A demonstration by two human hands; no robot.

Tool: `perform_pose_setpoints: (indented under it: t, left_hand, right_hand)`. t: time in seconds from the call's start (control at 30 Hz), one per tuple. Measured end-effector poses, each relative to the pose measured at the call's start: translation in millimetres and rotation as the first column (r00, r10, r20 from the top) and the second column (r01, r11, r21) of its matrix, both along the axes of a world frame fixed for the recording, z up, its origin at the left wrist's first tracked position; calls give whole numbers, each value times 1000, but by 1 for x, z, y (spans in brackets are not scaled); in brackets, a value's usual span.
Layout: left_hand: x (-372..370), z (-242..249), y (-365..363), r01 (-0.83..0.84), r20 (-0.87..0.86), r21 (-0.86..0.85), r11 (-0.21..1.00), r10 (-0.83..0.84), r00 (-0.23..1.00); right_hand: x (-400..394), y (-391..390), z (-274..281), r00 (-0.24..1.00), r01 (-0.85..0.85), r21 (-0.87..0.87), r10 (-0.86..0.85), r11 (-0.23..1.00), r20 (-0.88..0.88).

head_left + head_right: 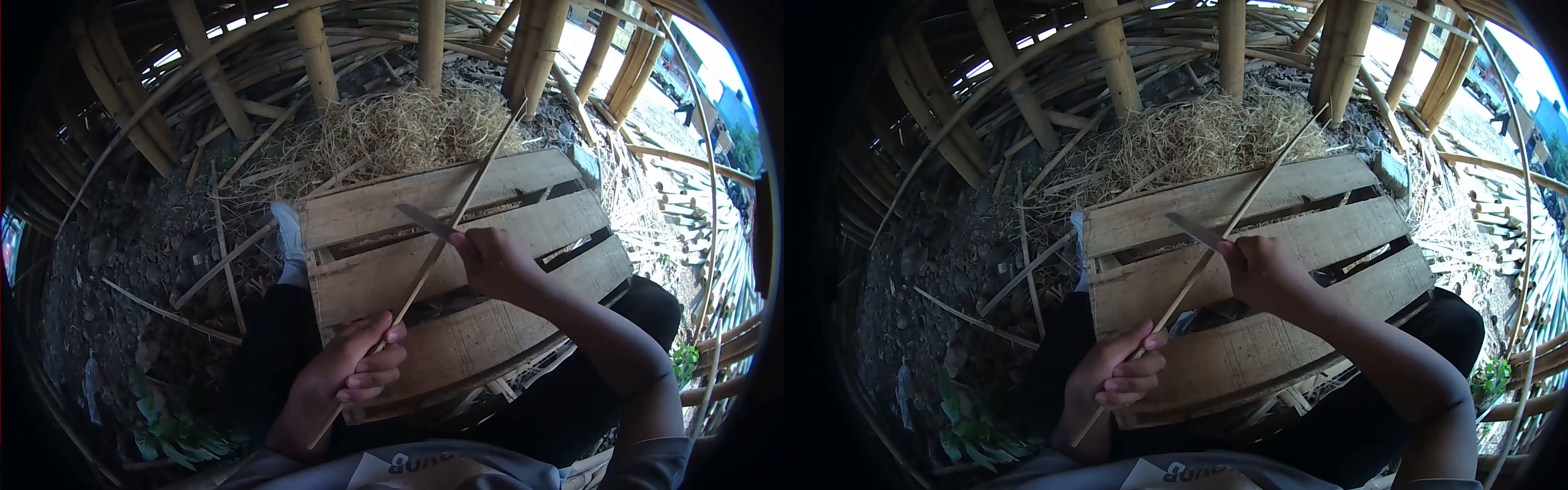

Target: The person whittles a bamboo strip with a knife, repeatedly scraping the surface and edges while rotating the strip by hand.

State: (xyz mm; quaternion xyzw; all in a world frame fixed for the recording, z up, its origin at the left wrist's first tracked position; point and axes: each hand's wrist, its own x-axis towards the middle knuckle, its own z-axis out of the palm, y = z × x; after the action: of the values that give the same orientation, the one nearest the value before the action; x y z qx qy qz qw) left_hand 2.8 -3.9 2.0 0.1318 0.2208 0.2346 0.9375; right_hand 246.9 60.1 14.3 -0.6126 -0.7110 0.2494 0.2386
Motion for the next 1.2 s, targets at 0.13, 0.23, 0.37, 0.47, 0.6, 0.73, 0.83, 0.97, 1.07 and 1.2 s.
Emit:
perform_pose_setpoints:
  t: [0.13, 0.23, 0.37, 0.47, 0.6, 0.73, 0.83, 0.97, 1.07, 1.2]
  left_hand:
    - [-2, -1, -2, 1, -57, 3, 1000, -1, 998]
    - [-1, -2, -3, -7, -21, -12, 1000, 6, 1000]
    - [-3, 5, -6, -4, -77, 35, 999, 7, 997]
    - [1, -6, 0, -19, -7, 1, 1000, 19, 1000]
    - [-1, 1, -4, -31, -44, 16, 999, 31, 999]
    - [1, -1, -4, -34, -35, 14, 999, 35, 999]
    - [-3, 4, -4, -22, -57, 35, 999, 24, 998]
    - [0, 0, -3, -18, -60, 31, 999, 20, 998]
    - [-1, 2, -5, -30, -71, 29, 999, 32, 997]
    - [0, 3, -7, -21, -75, 47, 999, 24, 997]
  right_hand:
    - [-16, -26, -1, 963, -252, 152, 263, 956, -56]
    - [-5, -3, 16, 1000, 7, -95, -9, 995, -21]
    - [-24, -36, 1, 966, -246, 85, 251, 966, -56]
    - [-9, -9, 6, 998, -31, -82, 27, 996, -48]
    - [-29, -39, 3, 973, -218, -7, 217, 976, -75]
    - [-9, -10, 18, 996, -52, -174, 39, 983, -79]
    - [-22, -33, 5, 989, -133, -121, 124, 984, -80]
    - [-11, -14, 5, 978, -192, -55, 186, 980, -99]
    - [-16, -28, -9, 961, -251, 88, 259, 964, -102]
    - [-10, -18, 8, 970, -240, -130, 235, 962, -56]
